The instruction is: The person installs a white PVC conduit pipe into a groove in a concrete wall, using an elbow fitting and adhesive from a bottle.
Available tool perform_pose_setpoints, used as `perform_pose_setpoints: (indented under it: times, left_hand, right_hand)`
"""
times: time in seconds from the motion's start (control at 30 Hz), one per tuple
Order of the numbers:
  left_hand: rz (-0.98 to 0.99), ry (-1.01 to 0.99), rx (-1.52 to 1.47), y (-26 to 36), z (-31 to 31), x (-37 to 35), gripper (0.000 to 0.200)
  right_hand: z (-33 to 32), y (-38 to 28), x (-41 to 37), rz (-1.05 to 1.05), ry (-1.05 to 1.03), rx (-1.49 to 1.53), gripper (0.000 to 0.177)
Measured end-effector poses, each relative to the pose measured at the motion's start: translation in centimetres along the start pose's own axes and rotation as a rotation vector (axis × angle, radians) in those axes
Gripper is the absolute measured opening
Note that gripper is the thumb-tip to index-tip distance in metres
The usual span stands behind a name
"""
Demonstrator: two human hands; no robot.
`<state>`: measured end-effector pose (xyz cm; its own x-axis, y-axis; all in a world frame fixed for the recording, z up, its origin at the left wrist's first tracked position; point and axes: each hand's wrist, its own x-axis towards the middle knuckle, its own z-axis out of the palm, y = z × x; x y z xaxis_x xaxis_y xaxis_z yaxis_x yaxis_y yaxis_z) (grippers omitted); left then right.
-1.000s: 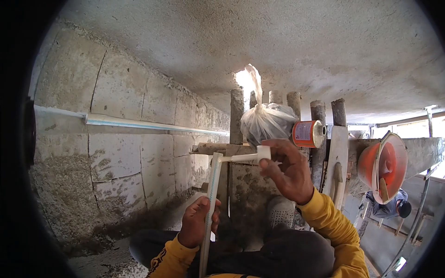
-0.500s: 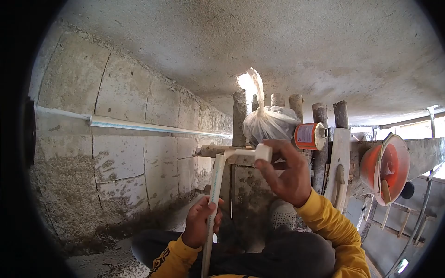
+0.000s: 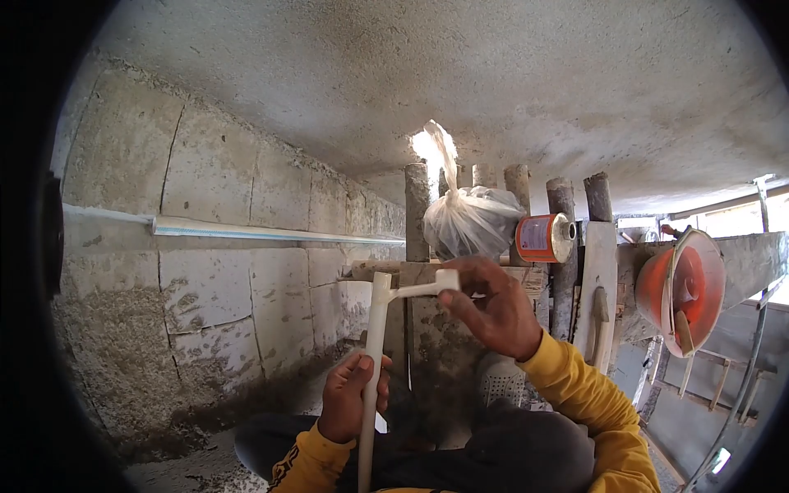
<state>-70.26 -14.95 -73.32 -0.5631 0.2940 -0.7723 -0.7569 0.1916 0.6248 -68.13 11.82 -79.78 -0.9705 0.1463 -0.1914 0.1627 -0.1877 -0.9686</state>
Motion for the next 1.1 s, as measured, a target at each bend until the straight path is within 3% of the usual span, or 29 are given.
perform_pose_setpoints:
  times: [0.1,0.2,0.3,0.4,0.5,0.6,0.73,0.87,0.9,1.1]
  left_hand:
    - [-0.018,-0.052,-0.052,-0.4,-0.4,0.1,0.041]
    - [-0.018,-0.086,-0.068,-0.4,-0.5,0.1,0.044]
    - [-0.037,-0.128,-0.115,-0.2,-0.3,0.0,0.046]
    - [-0.023,-0.126,-0.075,-0.1,-0.2,-0.1,0.049]
    - [-0.031,-0.123,-0.175,0.0,0.1,0.1,0.036]
    - [-0.027,-0.050,-0.127,-0.3,0.3,0.2,0.028]
    - [0.028,-0.007,-0.077,-0.6,0.0,0.3,0.024]
    - [0.047,0.041,-0.037,-0.8,0.0,0.4,0.017]
    - [0.065,0.019,-0.041,-0.5,0.6,0.2,0.017]
    - [0.049,0.019,-0.024,-0.1,1.3,-0.1,0.015]
  right_hand:
    - [-0.5,0.4,-0.2,-0.018,0.135,0.012,0.041]
    - [0.1,-0.3,-0.6,-0.067,0.064,0.137,0.040]
    - [0.4,-0.2,0.1,0.003,0.098,0.075,0.040]
    - [-0.7,-0.4,0.2,-0.061,0.179,0.095,0.039]
    - [-0.4,-1.2,0.1,-0.041,0.045,0.131,0.038]
    - [-0.8,0.4,0.4,-0.084,0.141,-0.074,0.037]
    - [-4.9,-1.8,-0.9,-0.256,0.454,-0.021,0.031]
    - [-13.5,-4.0,-3.6,-0.219,0.781,-0.643,0.029]
    - [-16.6,-3.4,-4.5,-0.263,0.786,-0.855,0.031]
    - [-19.8,2.2,-3.1,-0.159,0.712,-1.121,0.037]
